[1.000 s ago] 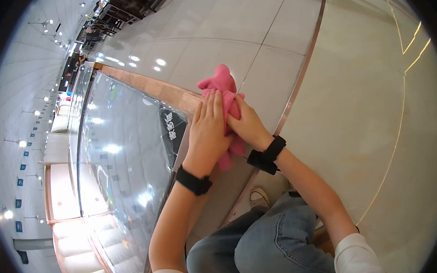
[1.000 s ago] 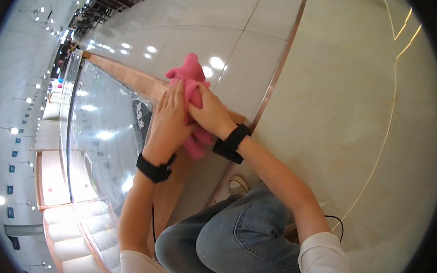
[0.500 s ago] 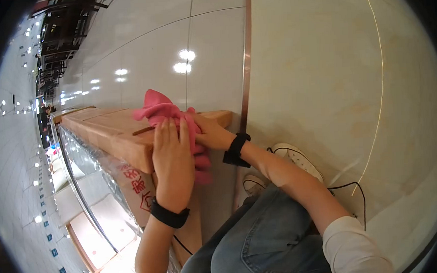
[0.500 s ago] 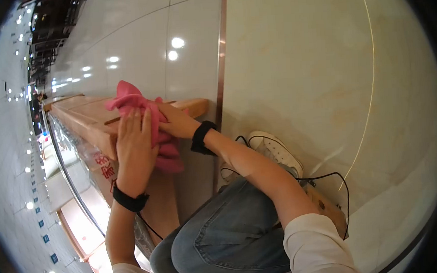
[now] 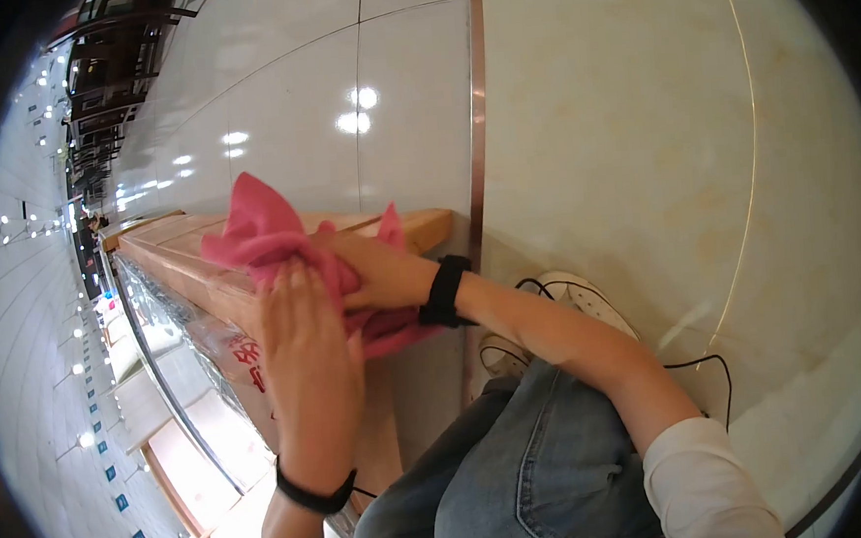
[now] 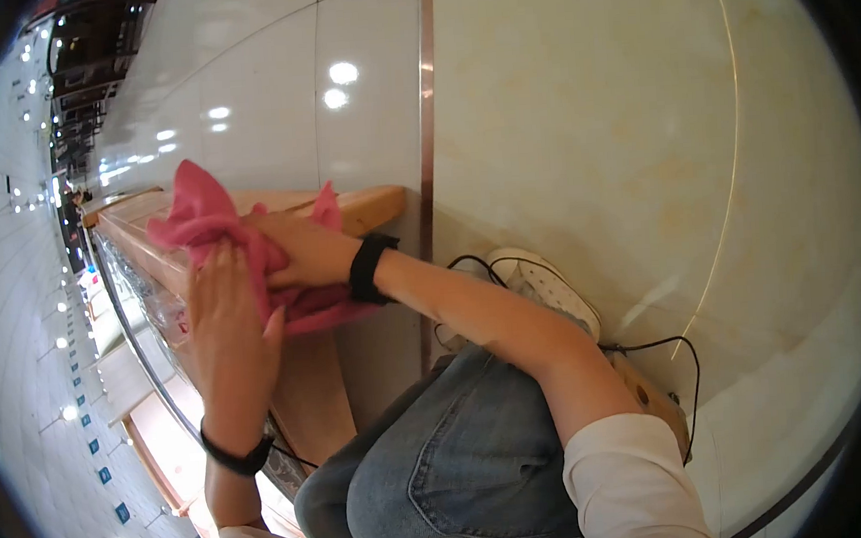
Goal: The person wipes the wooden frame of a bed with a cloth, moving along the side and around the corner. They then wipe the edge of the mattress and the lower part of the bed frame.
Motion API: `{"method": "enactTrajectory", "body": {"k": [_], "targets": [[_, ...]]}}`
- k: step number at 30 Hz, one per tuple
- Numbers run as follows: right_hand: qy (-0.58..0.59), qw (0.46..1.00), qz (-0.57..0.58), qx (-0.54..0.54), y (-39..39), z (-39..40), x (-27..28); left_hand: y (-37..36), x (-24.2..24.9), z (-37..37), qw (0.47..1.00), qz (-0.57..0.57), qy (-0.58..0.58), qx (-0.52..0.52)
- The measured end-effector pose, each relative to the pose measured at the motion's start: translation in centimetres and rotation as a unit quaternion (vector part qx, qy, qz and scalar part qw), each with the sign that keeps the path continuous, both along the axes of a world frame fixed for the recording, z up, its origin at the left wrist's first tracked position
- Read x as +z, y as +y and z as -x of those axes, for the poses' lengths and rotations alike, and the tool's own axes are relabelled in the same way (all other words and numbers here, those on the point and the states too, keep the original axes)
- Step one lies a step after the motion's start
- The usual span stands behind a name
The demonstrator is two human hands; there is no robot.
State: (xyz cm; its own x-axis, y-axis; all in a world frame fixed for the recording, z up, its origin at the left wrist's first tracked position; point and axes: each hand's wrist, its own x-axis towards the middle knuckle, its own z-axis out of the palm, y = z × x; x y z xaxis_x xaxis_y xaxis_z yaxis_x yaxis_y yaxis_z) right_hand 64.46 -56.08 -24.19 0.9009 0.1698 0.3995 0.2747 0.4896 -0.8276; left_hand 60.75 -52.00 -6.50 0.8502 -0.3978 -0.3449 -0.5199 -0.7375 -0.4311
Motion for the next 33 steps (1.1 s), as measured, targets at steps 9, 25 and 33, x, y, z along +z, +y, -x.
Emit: {"method": "enactTrajectory", "body": {"k": [9, 25, 33], "targets": [[0.087, 0.965, 0.243, 0.035, -2.6, 0.0, -14.2, -0.3, -17.1, -0.4, 0.903, -0.391, -0.016, -0.174], [0.114, 0.928, 0.316, 0.160, -2.2, -2.8, -16.8, -0.5, -20.5, -1.7, 0.931, -0.329, 0.012, -0.161], [-0.025, 0.977, 0.168, 0.129, -4.1, -3.4, 0.0, -4.2, -6.0, -2.2, 0.925, -0.368, -0.089, -0.007]]}}
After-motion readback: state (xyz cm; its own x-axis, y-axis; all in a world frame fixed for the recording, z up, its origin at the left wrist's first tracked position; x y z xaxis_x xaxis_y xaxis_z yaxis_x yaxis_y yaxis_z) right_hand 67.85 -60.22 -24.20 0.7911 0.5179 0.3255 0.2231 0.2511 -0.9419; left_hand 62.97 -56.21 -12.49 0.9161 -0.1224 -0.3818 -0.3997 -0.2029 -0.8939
